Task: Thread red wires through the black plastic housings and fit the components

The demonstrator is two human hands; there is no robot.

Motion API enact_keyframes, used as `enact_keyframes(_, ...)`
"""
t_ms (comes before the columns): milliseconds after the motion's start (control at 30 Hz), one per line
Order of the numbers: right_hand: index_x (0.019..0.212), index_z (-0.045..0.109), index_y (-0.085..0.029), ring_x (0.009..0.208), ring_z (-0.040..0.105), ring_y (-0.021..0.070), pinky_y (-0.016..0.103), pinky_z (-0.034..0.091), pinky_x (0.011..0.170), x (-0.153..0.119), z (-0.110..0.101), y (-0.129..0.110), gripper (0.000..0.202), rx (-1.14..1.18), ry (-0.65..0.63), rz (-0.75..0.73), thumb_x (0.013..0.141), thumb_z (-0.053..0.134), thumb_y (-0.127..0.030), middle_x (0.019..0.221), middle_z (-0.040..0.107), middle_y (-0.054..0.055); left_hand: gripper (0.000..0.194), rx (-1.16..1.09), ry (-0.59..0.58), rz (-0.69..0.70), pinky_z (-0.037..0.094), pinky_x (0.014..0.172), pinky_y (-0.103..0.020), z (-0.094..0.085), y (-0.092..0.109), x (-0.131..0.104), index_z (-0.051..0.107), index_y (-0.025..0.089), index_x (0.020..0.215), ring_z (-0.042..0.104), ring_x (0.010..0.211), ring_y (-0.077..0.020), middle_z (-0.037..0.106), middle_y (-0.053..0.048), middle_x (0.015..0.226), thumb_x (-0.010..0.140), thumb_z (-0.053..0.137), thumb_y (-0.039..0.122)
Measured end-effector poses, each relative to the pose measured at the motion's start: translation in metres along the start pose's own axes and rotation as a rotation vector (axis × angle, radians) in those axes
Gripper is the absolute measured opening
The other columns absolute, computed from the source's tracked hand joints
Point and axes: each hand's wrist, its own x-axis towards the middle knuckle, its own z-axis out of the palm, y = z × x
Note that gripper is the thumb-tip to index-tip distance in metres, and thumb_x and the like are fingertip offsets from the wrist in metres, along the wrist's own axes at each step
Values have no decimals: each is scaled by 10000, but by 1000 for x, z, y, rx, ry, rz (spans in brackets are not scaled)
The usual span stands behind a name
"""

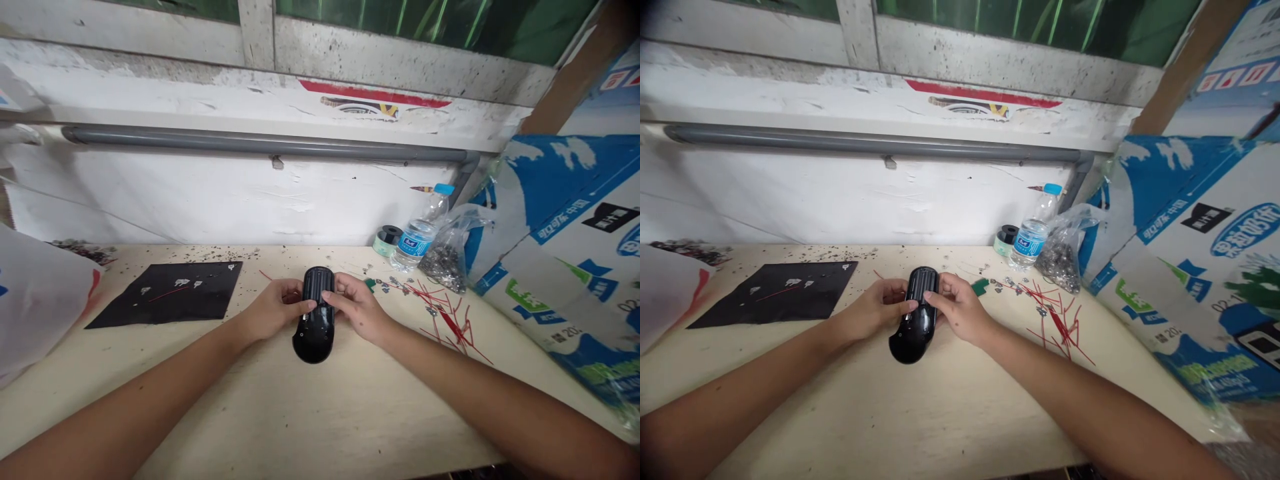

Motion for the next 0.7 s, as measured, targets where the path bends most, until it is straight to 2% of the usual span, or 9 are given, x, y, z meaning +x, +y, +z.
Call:
enact_keyframes(133, 832, 570, -189, 620, 601, 129, 218, 512, 487, 1, 0, 0, 316, -5, 11, 1, 790, 754, -443, 722, 592, -15, 308, 10, 33, 5, 490, 809, -334, 2, 1, 0, 643, 146, 900, 641, 874, -210, 697, -77, 922, 815, 721, 431)
enact_keyframes(433, 800, 549, -193, 593, 580, 122, 216, 513, 467, 0, 1, -1, 343, 24, 16, 16, 770, 771, -454, 696, 561, -27, 291, 32, 30, 9, 477, 748, -313, 5, 7, -1, 674, 138, 908, 612, 785, -186, 680, -73, 872, 824, 709, 415)
enact_keyframes(567, 810, 550, -195, 585, 578, 122, 224, 520, 467, 1, 0, 0, 349, 24, 18, 35, 763, 774, -459, 697, 560, -30, 301, 31, 58, 14, 477, 748, -311, 6, 4, -1, 675, 139, 909, 615, 785, -189, 686, -70, 870, 809, 721, 419)
enact_keyframes(700, 796, 541, -198, 602, 586, 130, 233, 521, 486, 1, 0, 2, 353, 57, 24, 41, 752, 785, -450, 695, 566, -31, 305, -14, 27, -3, 474, 762, -311, 3, 0, 0, 692, 142, 910, 622, 797, -188, 692, -68, 877, 804, 734, 425)
